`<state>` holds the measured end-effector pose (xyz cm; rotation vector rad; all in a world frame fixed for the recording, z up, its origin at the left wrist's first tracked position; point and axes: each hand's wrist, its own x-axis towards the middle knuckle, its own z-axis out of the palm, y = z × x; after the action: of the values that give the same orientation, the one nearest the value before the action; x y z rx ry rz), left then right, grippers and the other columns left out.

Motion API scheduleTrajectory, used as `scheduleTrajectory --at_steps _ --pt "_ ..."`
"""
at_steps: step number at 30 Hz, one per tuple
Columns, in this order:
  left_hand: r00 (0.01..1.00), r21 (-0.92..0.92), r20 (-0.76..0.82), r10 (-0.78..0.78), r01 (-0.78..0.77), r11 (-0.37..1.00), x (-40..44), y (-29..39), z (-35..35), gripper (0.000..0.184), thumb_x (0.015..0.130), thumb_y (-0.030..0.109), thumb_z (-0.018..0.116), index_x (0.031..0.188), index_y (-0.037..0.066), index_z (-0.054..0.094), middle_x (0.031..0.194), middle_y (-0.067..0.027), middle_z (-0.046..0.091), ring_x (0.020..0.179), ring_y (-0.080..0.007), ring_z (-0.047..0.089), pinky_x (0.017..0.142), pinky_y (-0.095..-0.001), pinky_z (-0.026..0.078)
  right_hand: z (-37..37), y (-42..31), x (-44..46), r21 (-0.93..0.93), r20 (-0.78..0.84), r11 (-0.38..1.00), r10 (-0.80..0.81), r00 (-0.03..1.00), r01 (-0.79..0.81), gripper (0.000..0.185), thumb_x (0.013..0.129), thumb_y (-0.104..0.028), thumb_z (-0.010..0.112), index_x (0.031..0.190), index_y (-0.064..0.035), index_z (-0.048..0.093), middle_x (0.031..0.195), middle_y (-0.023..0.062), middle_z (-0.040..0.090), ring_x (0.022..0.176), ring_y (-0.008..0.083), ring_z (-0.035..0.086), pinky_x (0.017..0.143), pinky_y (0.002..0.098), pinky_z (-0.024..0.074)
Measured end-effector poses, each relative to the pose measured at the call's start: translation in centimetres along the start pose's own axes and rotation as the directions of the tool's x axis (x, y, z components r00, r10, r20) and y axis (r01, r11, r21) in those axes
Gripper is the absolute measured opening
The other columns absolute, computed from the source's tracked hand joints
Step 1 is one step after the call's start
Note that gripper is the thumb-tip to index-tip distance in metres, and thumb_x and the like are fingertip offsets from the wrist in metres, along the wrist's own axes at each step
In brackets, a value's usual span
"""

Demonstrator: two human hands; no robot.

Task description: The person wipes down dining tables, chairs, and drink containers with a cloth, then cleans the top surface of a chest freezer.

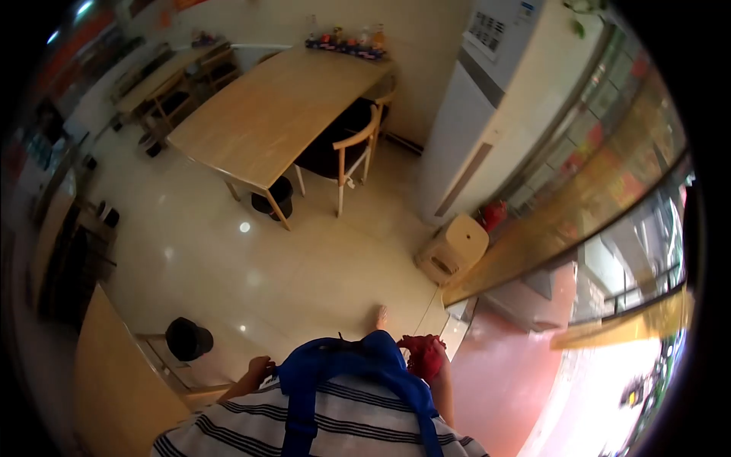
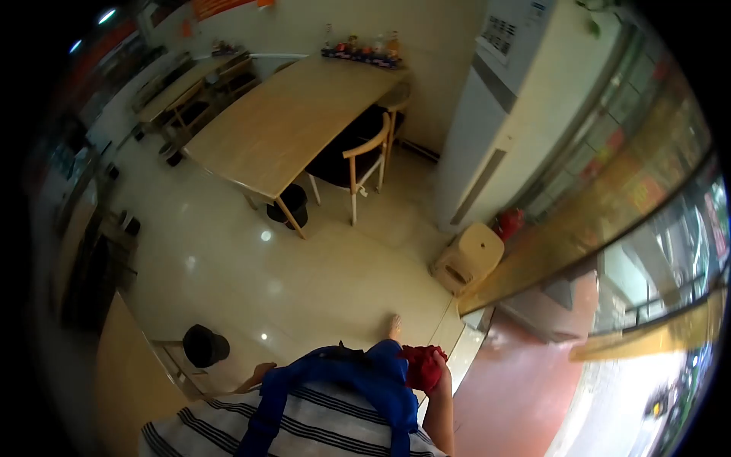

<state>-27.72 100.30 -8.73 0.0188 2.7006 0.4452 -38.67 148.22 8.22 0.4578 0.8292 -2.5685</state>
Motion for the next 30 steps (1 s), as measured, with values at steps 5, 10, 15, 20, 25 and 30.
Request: scheduleTrajectory --at_steps 5,10,15,20,25,30 --pt "0.747 -0.914 0.331 -0.577 0.405 0.000 8.2 6.9 -1.9 0.026 0.083 0.022 0.053 0.098 0.000 0.052 0.092 -0.0176 0.061 0.080 -0.0272 0.061 0.064 -0.0335 0.051 0.5 -10.0 10.2 0.018 0.127 1.000 0.016 0.992 -0.019 0.048 0.086 -0.031 0.047 0.124 -0.0029 0.038 0.120 0.0189 0.048 0.107 0.0346 0.049 0.087 0.0441 0.0428" --pt "0.748 -0.902 0.429 -0.507 0.321 -0.290 14.3 17.3 -8.9 0.036 0.084 0.022 0.053 0.112 -0.001 0.049 0.099 -0.0176 0.059 0.085 -0.0258 0.061 0.069 -0.0316 0.050 3.8 -19.7 21.8 -0.373 0.078 0.927 0.072 0.994 -0.037 0.047 0.087 -0.030 0.052 0.125 -0.0077 0.038 0.118 0.0131 0.052 0.104 0.0277 0.053 0.082 0.0425 0.0477" --pt "0.745 -0.911 0.409 -0.527 0.367 -0.187 17.5 20.8 -10.1 0.032 0.083 0.020 0.052 0.107 0.000 0.051 0.090 -0.0148 0.060 0.078 -0.0220 0.059 0.064 -0.0317 0.049 12.2 -23.4 29.0 -0.303 0.143 0.950 0.125 0.982 -0.077 0.041 0.084 -0.010 0.056 0.121 -0.0012 0.040 0.117 0.0121 0.051 0.104 0.0221 0.052 0.090 0.0356 0.0427" --pt "0.567 -0.838 0.526 -0.635 0.472 -0.272 20.8 16.6 -4.6 0.018 0.080 0.017 0.049 0.085 0.001 0.056 0.073 -0.0131 0.059 0.062 -0.0217 0.058 0.053 -0.0328 0.048 14.3 -23.9 36.0 -0.311 0.205 0.925 0.288 0.935 -0.217 0.040 0.083 -0.007 0.057 0.119 0.0000 0.042 0.114 0.0114 0.052 0.105 0.0220 0.051 0.091 0.0361 0.0413" --pt "0.778 -0.280 -0.009 -0.629 0.602 0.748 32.6 11.3 -2.7 0.029 0.078 0.026 0.046 0.072 0.003 0.063 0.072 -0.0191 0.061 0.067 -0.0342 0.060 0.065 -0.0447 0.048 13.1 -27.9 42.8 -0.353 0.049 0.898 0.297 0.954 -0.262 0.043 0.083 -0.008 0.057 0.120 0.0024 0.039 0.118 0.0153 0.049 0.109 0.0253 0.049 0.094 0.0383 0.0392" --pt "0.636 -0.583 -0.505 -0.584 0.247 0.774 54.2 19.2 -23.4 0.022 0.075 0.011 0.057 0.095 0.003 0.057 0.095 -0.0168 0.056 0.093 -0.0341 0.052 0.082 -0.0404 0.043 14.8 -34.6 50.1 -0.441 -0.069 0.844 0.307 0.949 -0.305 0.040 0.082 -0.007 0.056 0.118 0.0033 0.042 0.115 0.0150 0.052 0.107 0.0253 0.051 0.093 0.0372 0.0401"
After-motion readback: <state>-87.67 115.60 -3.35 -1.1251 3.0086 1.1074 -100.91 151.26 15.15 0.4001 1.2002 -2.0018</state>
